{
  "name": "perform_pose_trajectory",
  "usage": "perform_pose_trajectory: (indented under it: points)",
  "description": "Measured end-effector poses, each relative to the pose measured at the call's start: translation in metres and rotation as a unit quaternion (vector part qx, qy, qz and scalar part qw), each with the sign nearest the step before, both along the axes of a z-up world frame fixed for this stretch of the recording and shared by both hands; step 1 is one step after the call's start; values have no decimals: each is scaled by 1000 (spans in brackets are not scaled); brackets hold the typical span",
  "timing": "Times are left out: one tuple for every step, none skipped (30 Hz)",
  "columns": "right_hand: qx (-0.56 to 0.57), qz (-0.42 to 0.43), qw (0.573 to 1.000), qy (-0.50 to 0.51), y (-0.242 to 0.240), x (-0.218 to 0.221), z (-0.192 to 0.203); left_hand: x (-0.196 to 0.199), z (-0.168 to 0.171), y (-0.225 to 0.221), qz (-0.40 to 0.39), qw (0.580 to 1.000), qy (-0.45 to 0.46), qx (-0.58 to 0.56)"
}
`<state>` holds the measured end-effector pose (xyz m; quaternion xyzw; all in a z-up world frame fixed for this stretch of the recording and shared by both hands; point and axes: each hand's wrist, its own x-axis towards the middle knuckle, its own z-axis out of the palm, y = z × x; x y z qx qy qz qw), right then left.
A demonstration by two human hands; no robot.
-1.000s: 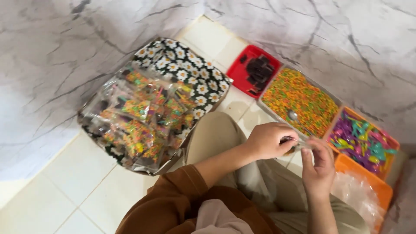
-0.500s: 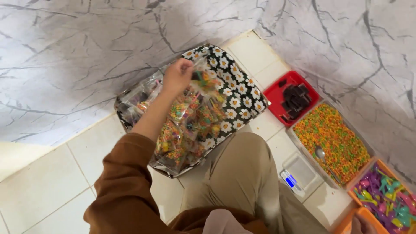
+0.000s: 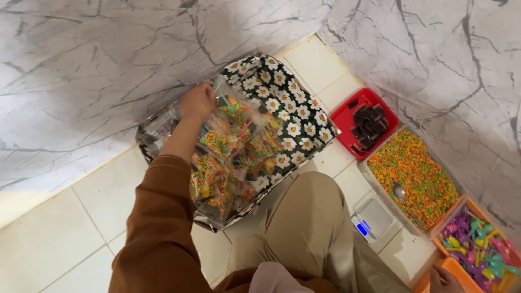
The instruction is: Portioning small colorful snacks into plastic bags using a spoon and a digital scale for precise measurement.
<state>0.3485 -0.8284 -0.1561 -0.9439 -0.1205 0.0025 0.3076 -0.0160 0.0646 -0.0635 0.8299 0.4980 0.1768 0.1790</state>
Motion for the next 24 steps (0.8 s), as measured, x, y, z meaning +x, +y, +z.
perform_pose_trajectory:
  points:
    - [0, -6, 1000, 0, 5, -7, 12, 0, 10, -4, -6, 1000, 0, 0]
    - [-42, -17, 999, 14, 12, -14, 23, -1, 21, -7, -1, 1000, -16, -26]
    - [-84, -29, 996, 29, 17, -21, 34, -2, 32, -11, 4, 998, -32, -51]
    - [-82, -35, 996, 30, 19, -23, 35, 3, 28, -10, -2, 998, -31, -50]
    - [-111, -38, 993, 19, 21, -25, 36, 8, 24, -10, 13, 998, -54, 17]
    - [-140, -43, 989, 8, 19, -29, 37, 14, 19, -10, 26, 993, -78, 83]
    - [-139, -51, 989, 10, 30, -36, 49, 19, 28, -23, 17, 993, -78, 83]
    - [-149, -56, 987, 38, 38, -43, 61, 30, 38, -35, -24, 986, -126, 105]
    - [-158, -61, 983, 66, 45, -49, 74, 41, 48, -49, -65, 975, -174, 124]
    - [-155, -78, 983, 67, 46, -46, 70, 56, 61, -71, -82, 973, -178, 124]
    - [-152, -67, 984, 65, 45, -43, 65, 71, 74, -95, -103, 970, -205, 77]
    - [-149, -59, 985, 64, 42, -43, 61, 87, 88, -120, -128, 965, -229, 27]
    - [-146, -81, 984, 65, 50, -48, 68, 107, 83, -140, -149, 961, -231, 24]
    - [-168, -85, 980, 69, 55, -53, 75, 127, 79, -163, -181, 954, -237, -40]
    - [-191, -88, 975, 73, 59, -56, 81, 146, 75, -188, -212, 942, -239, -105]
    - [-185, -112, 973, 76, 58, -57, 81, 163, 76, -219, -235, 936, -238, -107]
    - [-182, -99, 976, 70, 56, -57, 80, 179, 76, -250, -276, 920, -231, -155]
    - [-182, -91, 977, 68, 49, -60, 81, 194, 75, -286, -317, 900, -218, -206]
    - [-179, -118, 974, 73, 54, -69, 97, 206, 80, -311, -342, 891, -211, -211]
    - [-116, -129, 983, 56, 56, -76, 112, 217, 83, -338, -380, 874, -213, -215]
    - [-54, -140, 988, 35, 58, -81, 127, 227, 86, -367, -417, 856, -215, -218]
    - [-53, -169, 984, 36, 45, -87, 136, 236, 84, -387, -442, 843, -209, -225]
    - [-17, -195, 980, 36, 32, -92, 145, 244, 81, -406, -458, 831, -195, -248]
    - [18, -218, 975, 35, 20, -96, 154, 251, 79, -425, -471, 820, -180, -270]
